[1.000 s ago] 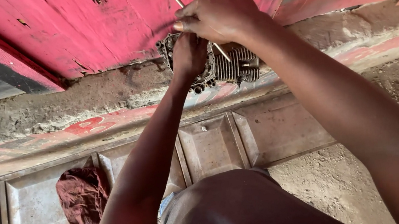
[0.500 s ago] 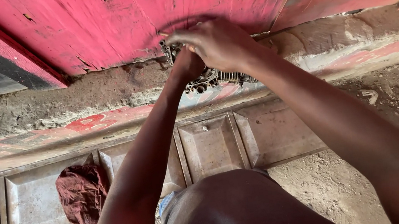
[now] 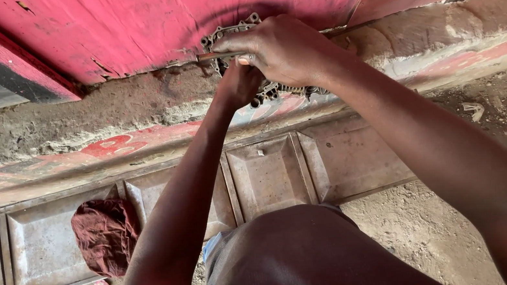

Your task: Inspecting and manipulating internal components of a motorcycle engine casing using a tool and hands.

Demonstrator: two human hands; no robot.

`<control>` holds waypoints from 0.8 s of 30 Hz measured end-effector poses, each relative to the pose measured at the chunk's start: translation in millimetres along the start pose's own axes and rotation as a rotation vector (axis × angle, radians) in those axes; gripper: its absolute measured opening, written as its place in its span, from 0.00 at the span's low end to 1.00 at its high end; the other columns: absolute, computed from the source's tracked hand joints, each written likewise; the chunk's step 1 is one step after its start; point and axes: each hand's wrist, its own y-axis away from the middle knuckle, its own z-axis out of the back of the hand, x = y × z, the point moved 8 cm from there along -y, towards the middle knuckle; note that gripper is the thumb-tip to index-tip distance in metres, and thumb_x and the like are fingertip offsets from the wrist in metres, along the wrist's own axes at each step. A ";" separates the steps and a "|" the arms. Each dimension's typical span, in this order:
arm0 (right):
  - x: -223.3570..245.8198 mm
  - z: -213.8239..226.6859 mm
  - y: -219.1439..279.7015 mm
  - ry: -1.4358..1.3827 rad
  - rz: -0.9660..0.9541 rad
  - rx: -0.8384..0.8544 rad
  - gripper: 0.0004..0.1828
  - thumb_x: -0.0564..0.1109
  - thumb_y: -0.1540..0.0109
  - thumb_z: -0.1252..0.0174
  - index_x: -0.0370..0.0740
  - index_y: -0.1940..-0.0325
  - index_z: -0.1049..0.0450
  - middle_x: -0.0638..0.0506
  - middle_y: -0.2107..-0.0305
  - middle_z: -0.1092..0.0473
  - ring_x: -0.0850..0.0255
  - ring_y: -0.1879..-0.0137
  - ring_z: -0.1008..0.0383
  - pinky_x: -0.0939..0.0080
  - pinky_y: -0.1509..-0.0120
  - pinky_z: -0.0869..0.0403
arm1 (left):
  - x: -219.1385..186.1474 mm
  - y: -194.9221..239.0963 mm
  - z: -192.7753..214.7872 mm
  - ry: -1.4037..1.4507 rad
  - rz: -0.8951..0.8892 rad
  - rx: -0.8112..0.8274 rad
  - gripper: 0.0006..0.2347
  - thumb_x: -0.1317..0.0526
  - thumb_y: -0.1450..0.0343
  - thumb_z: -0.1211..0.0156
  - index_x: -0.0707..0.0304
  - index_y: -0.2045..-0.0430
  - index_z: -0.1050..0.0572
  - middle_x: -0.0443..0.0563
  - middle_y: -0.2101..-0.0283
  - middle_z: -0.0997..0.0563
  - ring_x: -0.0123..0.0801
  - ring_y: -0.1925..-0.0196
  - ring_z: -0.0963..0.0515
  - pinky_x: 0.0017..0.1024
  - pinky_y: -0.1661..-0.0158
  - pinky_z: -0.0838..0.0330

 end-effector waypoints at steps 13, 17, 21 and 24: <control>-4.4 -9.9 5.3 0.044 0.004 0.026 0.29 0.30 0.37 0.47 0.51 0.34 0.26 0.42 0.49 0.23 0.46 0.49 0.20 0.43 0.48 0.22 | -6.3 6.5 -0.7 -0.015 -0.023 0.017 0.09 0.60 0.28 0.55 0.64 0.73 0.29 0.56 0.74 0.19 0.40 0.80 0.22 0.36 0.78 0.26; -5.3 -10.4 5.8 0.009 0.013 0.012 0.26 0.31 0.36 0.47 0.49 0.35 0.26 0.43 0.50 0.22 0.47 0.50 0.20 0.45 0.49 0.22 | -9.9 7.2 2.3 -0.022 -0.042 0.019 0.08 0.60 0.29 0.54 0.65 0.73 0.28 0.57 0.74 0.18 0.42 0.79 0.22 0.38 0.78 0.27; -3.5 -10.7 6.8 -0.021 0.001 0.020 0.30 0.29 0.37 0.51 0.53 0.34 0.26 0.46 0.51 0.21 0.51 0.53 0.18 0.49 0.53 0.22 | -10.3 9.5 2.6 -0.027 -0.046 0.024 0.08 0.61 0.30 0.53 0.65 0.73 0.28 0.58 0.73 0.18 0.43 0.79 0.21 0.39 0.77 0.27; 7.3 -3.7 4.8 -0.026 -0.031 0.072 0.26 0.35 0.35 0.47 0.58 0.36 0.24 0.51 0.52 0.20 0.54 0.58 0.19 0.51 0.56 0.25 | -10.9 8.7 4.0 -0.030 -0.054 0.030 0.08 0.61 0.30 0.53 0.66 0.73 0.28 0.59 0.73 0.17 0.44 0.78 0.21 0.40 0.77 0.27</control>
